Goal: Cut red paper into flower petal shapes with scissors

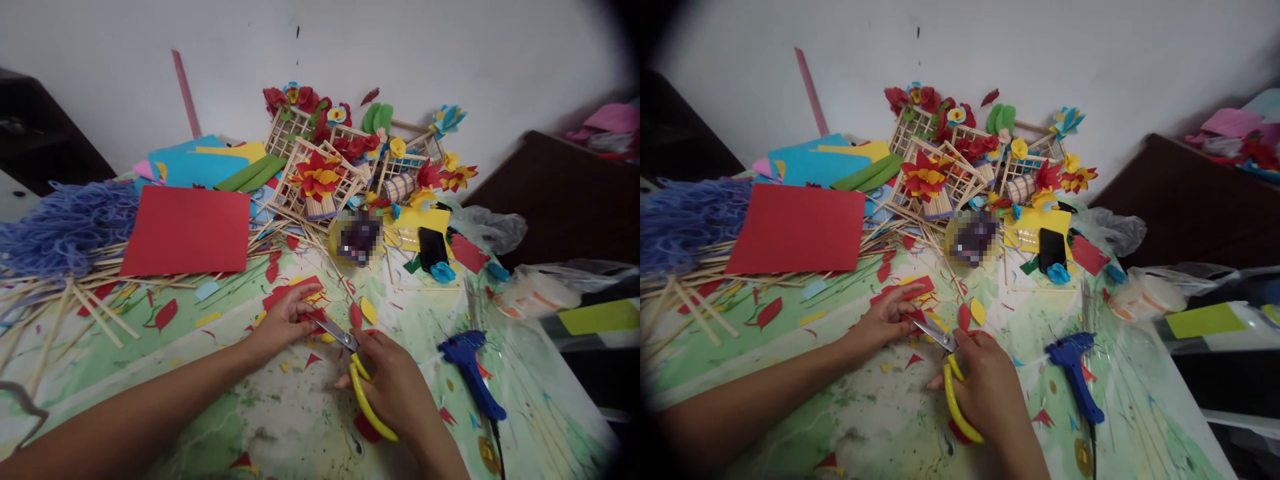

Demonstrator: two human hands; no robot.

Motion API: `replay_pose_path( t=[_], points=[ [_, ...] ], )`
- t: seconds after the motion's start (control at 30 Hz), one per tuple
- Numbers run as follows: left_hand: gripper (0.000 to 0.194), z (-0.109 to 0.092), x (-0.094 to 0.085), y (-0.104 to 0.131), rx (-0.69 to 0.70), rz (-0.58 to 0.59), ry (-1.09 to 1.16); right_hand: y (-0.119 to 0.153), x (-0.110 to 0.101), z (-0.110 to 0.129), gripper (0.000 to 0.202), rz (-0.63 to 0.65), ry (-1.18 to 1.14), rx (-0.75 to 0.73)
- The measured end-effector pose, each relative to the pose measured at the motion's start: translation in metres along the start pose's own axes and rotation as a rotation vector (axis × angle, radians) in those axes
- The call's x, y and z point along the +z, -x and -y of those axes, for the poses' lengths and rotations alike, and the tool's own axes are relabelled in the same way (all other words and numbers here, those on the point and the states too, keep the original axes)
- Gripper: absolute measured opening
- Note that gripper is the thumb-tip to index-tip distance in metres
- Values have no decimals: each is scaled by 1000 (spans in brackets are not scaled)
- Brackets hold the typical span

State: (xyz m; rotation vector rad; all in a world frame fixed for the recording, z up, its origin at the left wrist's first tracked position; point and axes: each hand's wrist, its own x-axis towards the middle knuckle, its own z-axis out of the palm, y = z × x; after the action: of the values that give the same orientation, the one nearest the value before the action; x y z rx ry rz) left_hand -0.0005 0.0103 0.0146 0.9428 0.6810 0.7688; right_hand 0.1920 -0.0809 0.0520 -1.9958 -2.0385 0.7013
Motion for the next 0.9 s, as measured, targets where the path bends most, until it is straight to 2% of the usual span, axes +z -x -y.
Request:
replay_pose_path(
  t=[0.43,0.9],
  points=[
    [71,-4,2,1,-22,-34,-23,0,-1,-1,54,0,0,-21],
    [69,-2,2,0,-37,-51,25,0,3,-2,45,-13,-67,-33]
  ],
)
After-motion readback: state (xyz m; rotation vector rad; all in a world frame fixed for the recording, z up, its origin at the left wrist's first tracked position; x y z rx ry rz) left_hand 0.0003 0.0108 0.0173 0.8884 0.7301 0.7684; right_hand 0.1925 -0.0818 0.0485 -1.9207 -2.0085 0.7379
